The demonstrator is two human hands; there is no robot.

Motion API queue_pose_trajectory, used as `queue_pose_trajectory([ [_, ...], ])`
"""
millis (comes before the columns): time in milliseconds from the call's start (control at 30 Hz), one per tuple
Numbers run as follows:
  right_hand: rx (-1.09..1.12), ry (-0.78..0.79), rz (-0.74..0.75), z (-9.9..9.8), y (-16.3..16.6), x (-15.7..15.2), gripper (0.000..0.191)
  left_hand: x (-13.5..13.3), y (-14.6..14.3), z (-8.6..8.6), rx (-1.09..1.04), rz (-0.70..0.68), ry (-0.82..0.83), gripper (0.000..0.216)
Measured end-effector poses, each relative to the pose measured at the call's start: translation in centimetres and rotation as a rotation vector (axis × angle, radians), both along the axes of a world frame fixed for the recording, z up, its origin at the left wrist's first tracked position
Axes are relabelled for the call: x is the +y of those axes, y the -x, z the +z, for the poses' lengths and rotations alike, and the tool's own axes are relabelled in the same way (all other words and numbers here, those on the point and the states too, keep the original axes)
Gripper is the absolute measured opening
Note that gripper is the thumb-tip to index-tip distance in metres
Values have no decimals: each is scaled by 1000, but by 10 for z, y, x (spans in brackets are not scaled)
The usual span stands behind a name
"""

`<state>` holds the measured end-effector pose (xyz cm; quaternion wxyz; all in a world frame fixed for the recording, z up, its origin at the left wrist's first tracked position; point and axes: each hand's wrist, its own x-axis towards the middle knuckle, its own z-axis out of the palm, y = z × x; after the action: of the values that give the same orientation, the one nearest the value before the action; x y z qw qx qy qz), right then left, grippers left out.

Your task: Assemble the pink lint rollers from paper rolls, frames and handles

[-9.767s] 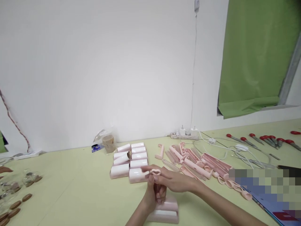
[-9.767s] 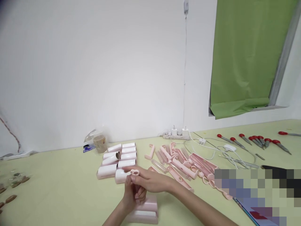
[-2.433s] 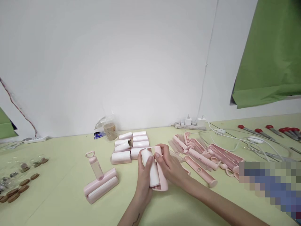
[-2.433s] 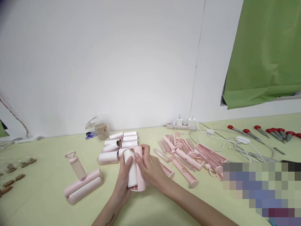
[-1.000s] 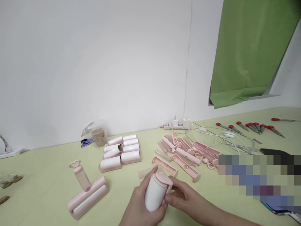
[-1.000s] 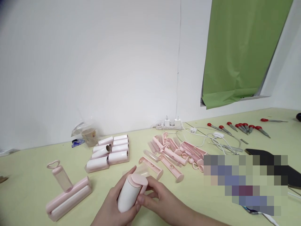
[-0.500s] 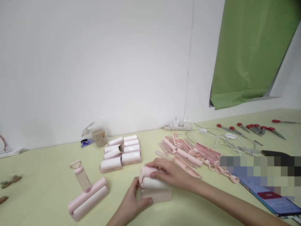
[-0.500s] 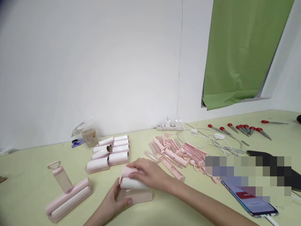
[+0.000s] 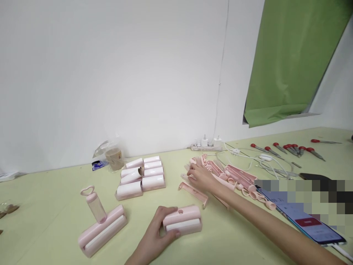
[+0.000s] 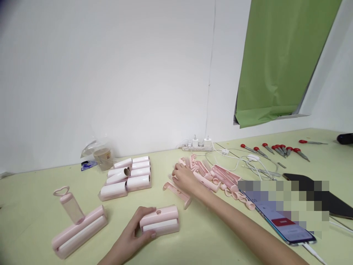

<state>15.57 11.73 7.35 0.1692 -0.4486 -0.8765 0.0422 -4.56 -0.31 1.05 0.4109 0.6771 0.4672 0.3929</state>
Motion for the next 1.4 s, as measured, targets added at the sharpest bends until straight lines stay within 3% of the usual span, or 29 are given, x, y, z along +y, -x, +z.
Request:
queue_pose_trajectory([
  [100,-66,31,-42,-9,1,24,16,-1,0,2,39,-36,-53,32],
  [233,-76,102,-60,-7,3,24,19,-2,0,2,17,0,13,47],
  [333,-35,167,19,17,-3,8,26,-2,-2,3,-48,46,100,59],
  [433,-44,265,211,52,-10,-15,28,-1,-2,4,-43,45,129,47],
  [500,-132,336,342,72,-10,-30,28,0,-3,4,-33,29,133,42],
  [600,-314,345,424,88,0,-47,29,0,-3,4,-40,14,134,41],
  [767,-457,272,524,93,20,-60,29,0,-2,-1,-52,2,113,43],
  [967,-475,191,452,97,28,-53,31,0,-1,-1,-59,-11,108,42],
  [1267,-578,101,529,101,41,-62,30,0,-1,5,-17,12,122,43],
  [1400,-658,53,509,100,55,-72,15,-4,-3,10,39,47,141,42],
])
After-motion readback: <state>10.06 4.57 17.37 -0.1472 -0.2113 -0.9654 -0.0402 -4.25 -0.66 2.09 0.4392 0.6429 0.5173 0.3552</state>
